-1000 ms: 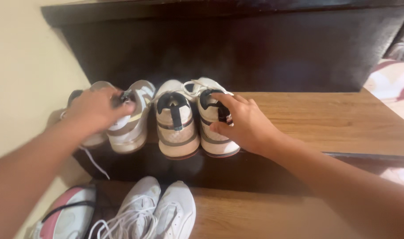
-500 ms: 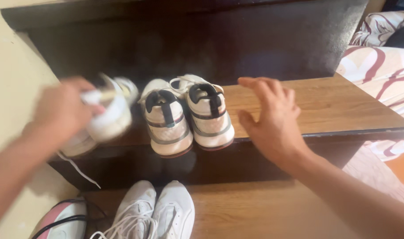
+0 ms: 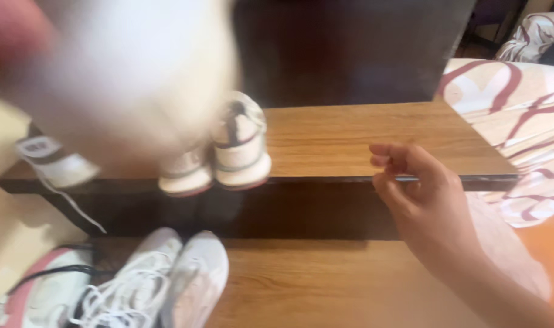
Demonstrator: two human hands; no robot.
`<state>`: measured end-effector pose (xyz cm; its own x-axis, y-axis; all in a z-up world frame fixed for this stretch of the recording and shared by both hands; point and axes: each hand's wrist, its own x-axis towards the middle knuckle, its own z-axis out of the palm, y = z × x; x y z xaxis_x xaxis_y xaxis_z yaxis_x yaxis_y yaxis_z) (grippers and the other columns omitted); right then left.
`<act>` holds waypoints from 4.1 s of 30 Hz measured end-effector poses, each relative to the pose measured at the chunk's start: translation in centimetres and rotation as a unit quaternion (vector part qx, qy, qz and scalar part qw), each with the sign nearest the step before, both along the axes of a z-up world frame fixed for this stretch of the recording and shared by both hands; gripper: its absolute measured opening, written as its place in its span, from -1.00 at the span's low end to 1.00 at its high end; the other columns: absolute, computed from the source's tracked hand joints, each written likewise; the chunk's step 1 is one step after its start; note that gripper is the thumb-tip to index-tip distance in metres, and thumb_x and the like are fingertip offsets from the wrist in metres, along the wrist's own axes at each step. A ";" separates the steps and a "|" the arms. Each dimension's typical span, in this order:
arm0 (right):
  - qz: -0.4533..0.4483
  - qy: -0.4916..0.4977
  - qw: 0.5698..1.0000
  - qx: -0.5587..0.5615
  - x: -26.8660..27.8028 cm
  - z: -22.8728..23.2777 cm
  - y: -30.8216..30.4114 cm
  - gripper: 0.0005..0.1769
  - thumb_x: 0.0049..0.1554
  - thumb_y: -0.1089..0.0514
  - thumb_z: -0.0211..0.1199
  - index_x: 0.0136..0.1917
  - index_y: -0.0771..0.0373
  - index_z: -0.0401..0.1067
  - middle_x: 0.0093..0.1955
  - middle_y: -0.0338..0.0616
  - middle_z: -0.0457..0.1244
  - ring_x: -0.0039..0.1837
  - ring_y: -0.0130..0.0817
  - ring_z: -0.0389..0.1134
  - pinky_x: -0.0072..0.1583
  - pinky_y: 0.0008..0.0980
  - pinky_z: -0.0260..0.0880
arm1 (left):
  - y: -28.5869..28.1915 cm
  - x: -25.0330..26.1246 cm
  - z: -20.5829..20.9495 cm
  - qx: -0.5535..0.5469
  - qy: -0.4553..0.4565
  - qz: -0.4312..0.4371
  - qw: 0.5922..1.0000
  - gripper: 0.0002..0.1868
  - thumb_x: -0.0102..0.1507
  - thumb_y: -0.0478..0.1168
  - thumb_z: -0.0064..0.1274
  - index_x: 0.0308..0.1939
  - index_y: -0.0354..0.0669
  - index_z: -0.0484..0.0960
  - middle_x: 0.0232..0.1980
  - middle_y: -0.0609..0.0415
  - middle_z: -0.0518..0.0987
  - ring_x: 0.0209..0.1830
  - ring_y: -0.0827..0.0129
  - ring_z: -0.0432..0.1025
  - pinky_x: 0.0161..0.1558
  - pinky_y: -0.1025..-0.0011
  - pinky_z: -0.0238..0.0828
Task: The person unlaces a white sneaker on a wooden shelf, then re-laces the same shoe by threading the laces through the eyelets and tying a knot. The hands work directly on the shoe without using tools.
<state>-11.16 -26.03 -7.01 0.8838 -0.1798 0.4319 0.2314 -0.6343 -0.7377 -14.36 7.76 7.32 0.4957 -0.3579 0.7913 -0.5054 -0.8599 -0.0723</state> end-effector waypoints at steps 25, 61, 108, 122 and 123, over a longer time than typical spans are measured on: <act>0.144 0.452 0.805 0.356 -5.9 -25.6 -18.4 -0.50 0.11 0.20 0.14 0.33 0.25 0.41 0.13 -0.03 0.40 0.11 -0.20 0.48 0.14 -0.18 0.51 | -24.5 -7.9 -28.0 -0.024 0.158 -0.213 0.964 -0.87 0.29 -0.13 0.14 -0.24 -0.07 0.64 -0.35 0.15 0.60 -0.31 0.43 0.54 -0.15 0.18 0.45; 0.065 0.210 0.888 -0.404 -5.9 -21.4 -1.7 -0.59 -0.04 0.04 0.40 0.12 -0.06 0.58 0.49 -0.18 0.06 0.51 0.02 -0.04 0.35 0.12 0.06 | -20.3 -4.6 -34.4 -0.251 0.559 0.007 0.790 -0.73 0.19 -0.25 0.20 -0.02 -0.10 0.66 0.08 0.02 0.57 0.07 0.03 0.48 0.05 0.16 0.44; 0.054 0.328 0.919 0.213 -1.6 -10.5 -9.5 -0.63 0.30 -0.01 0.06 0.04 0.36 0.48 -0.33 -0.15 0.26 -0.16 -0.30 0.38 0.13 -0.25 0.51 | -18.2 3.0 -29.0 -0.359 0.586 -0.172 0.706 -0.75 0.25 -0.07 0.20 -0.24 -0.20 0.77 -0.47 0.17 0.64 -0.52 0.61 0.44 -0.45 0.56 0.37; -0.097 0.087 0.987 -0.090 -2.0 -14.7 -20.1 -0.58 0.16 0.14 0.24 0.23 0.42 0.44 -0.17 -0.05 0.31 -0.09 -0.28 0.39 0.02 -0.32 0.45 | -12.5 3.2 -29.4 -0.403 0.579 -0.017 0.709 -0.77 0.28 -0.09 0.15 -0.16 -0.13 0.77 -0.46 0.24 0.59 -0.55 0.63 0.30 -0.45 0.59 0.31; -0.132 0.107 0.981 0.092 -1.3 -15.0 -20.4 -0.61 0.24 0.07 0.21 0.23 0.38 0.44 -0.15 -0.04 0.27 -0.05 -0.31 0.38 0.06 -0.37 0.46 | -12.2 3.1 -29.3 -0.406 0.577 0.000 0.708 -0.77 0.28 -0.09 0.15 -0.16 -0.14 0.76 -0.45 0.20 0.60 -0.56 0.58 0.28 -0.46 0.53 0.28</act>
<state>-12.49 -46.41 -22.02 0.8634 -0.4716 0.1792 -0.0959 -0.5021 -0.8595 -11.24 -4.47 -21.98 0.9804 -0.0155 -0.1965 0.1759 -0.3807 0.9078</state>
